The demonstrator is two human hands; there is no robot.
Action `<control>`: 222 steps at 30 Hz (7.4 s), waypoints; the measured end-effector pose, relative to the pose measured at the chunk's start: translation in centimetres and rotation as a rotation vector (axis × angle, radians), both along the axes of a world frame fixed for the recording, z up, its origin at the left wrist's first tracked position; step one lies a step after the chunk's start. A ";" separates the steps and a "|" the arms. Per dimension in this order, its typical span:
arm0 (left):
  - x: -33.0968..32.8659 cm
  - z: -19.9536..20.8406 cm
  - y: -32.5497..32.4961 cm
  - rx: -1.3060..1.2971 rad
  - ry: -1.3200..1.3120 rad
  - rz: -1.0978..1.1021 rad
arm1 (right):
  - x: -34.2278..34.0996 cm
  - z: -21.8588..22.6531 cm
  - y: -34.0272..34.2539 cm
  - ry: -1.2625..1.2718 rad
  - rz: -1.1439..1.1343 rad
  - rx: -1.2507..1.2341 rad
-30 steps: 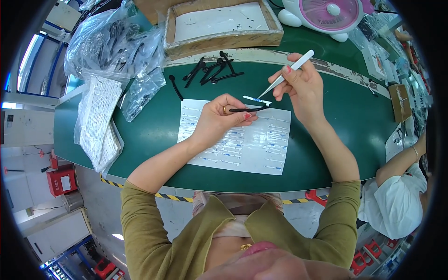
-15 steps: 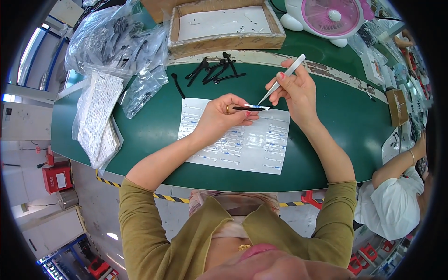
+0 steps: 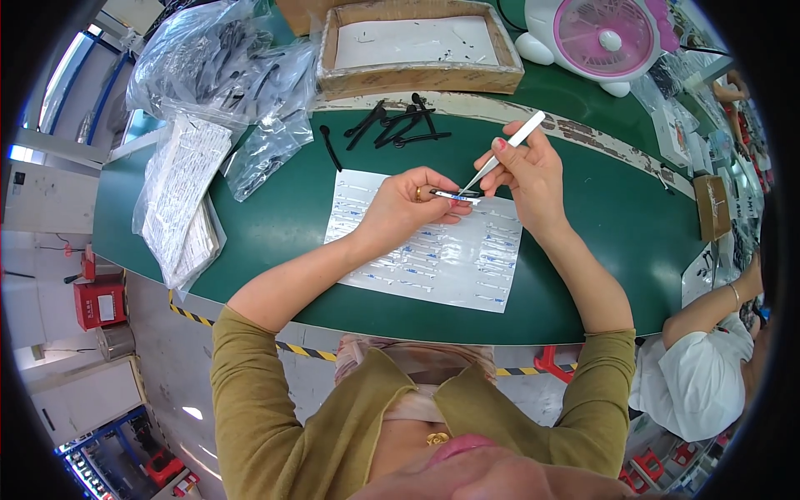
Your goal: The person removes black plastic components from plastic bags onto the table, then uses tweezers to peel adhesive strips from a sheet and apply them onto the plastic components.
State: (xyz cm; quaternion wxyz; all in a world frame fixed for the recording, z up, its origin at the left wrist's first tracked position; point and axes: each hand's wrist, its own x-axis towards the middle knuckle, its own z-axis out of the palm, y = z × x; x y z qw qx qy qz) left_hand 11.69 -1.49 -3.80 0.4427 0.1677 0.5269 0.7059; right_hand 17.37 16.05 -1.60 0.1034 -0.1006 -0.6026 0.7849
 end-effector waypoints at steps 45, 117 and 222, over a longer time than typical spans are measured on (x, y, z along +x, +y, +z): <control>0.1 -1.8 -0.2 0.003 0.122 0.191 | 1.0 -3.0 0.5 0.070 0.159 -0.667; -2.7 -2.4 -1.9 0.236 -0.020 0.048 | -0.3 -3.4 1.3 0.111 0.269 -0.714; -0.2 -0.7 -1.6 0.153 0.118 0.101 | 1.4 -0.3 -1.5 0.338 -0.157 -0.198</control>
